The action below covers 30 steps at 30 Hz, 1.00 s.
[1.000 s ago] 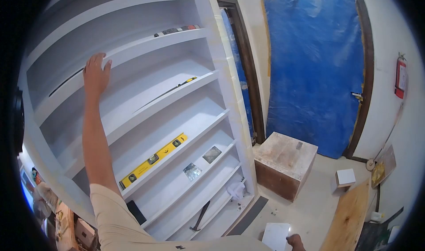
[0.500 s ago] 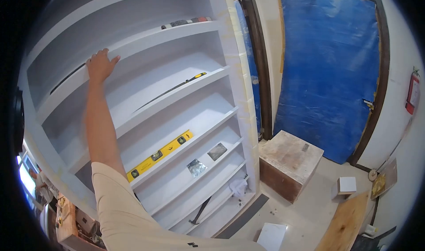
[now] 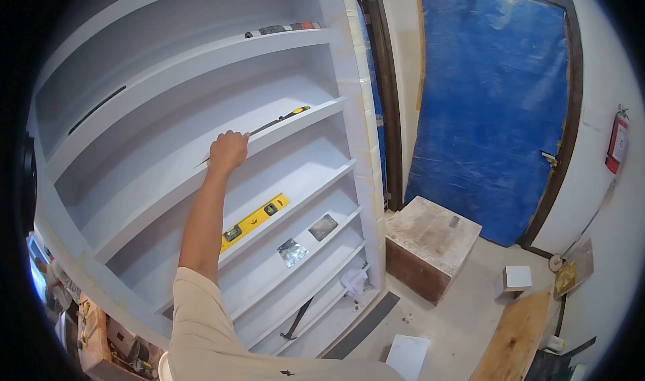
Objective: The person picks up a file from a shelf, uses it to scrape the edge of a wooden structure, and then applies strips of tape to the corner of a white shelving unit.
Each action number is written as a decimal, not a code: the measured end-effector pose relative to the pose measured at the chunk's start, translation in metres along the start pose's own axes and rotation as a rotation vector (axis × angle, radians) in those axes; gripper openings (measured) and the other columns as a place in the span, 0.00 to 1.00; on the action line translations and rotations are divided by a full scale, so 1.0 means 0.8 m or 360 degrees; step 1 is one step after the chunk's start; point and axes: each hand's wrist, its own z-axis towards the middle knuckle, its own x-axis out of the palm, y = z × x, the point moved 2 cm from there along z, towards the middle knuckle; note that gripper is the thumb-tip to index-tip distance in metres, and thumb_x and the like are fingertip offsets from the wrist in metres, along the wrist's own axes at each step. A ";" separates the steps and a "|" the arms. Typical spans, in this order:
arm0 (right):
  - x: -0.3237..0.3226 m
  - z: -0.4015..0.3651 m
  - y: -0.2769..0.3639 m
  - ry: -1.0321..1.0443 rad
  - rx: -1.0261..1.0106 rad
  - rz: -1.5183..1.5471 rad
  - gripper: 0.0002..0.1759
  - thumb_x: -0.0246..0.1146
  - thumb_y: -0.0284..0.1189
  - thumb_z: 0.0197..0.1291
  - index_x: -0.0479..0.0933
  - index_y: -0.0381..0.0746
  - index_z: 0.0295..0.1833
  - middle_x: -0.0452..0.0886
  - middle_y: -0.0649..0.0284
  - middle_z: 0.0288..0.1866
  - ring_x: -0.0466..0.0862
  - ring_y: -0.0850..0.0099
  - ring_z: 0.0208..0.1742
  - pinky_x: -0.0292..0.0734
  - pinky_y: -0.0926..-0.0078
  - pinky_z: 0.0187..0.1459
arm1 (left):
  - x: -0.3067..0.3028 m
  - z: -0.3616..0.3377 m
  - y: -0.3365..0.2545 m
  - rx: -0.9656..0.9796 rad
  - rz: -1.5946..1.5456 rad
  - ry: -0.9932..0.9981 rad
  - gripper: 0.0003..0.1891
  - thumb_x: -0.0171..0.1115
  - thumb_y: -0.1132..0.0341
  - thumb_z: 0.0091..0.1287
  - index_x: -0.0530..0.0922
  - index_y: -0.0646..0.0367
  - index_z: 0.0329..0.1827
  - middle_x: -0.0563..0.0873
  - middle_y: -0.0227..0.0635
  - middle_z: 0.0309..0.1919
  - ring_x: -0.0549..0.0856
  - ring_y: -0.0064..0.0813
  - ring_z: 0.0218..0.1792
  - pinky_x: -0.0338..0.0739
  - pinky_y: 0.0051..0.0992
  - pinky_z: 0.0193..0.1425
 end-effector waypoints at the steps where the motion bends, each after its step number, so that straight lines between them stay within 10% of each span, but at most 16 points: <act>1: 0.004 -0.004 0.003 -0.0003 0.0000 0.0010 0.13 0.59 0.39 0.60 0.78 0.40 0.36 0.80 0.63 0.27 0.79 0.69 0.26 0.74 0.67 0.27 | 0.000 0.001 0.001 -0.0029 -0.0026 0.0002 0.23 0.46 0.51 0.71 0.81 0.63 0.45 0.82 0.46 0.47 0.79 0.46 0.52 0.73 0.44 0.56; 14: 0.030 -0.034 0.007 -0.0028 0.0044 0.0121 0.12 0.58 0.38 0.61 0.76 0.41 0.38 0.78 0.65 0.26 0.77 0.70 0.25 0.72 0.68 0.25 | 0.003 0.067 0.034 -0.0247 -0.0341 0.0350 0.17 0.64 0.59 0.59 0.82 0.64 0.44 0.83 0.49 0.47 0.82 0.48 0.50 0.76 0.38 0.53; 22: 0.024 -0.044 -0.038 -0.0057 0.0058 0.0119 0.11 0.58 0.38 0.62 0.75 0.41 0.39 0.77 0.66 0.26 0.76 0.71 0.24 0.71 0.68 0.24 | -0.022 0.041 0.022 0.0162 -0.0154 -0.0524 0.09 0.52 0.72 0.61 0.81 0.63 0.37 0.82 0.50 0.42 0.83 0.49 0.45 0.78 0.44 0.47; 30: 0.014 -0.025 -0.065 -0.0009 -0.0028 0.0139 0.11 0.57 0.38 0.63 0.74 0.41 0.40 0.76 0.67 0.26 0.75 0.72 0.24 0.70 0.69 0.23 | -0.097 -0.084 -0.019 0.0152 -0.0488 -0.0614 0.10 0.55 0.63 0.64 0.77 0.62 0.38 0.81 0.49 0.43 0.83 0.50 0.40 0.75 0.47 0.41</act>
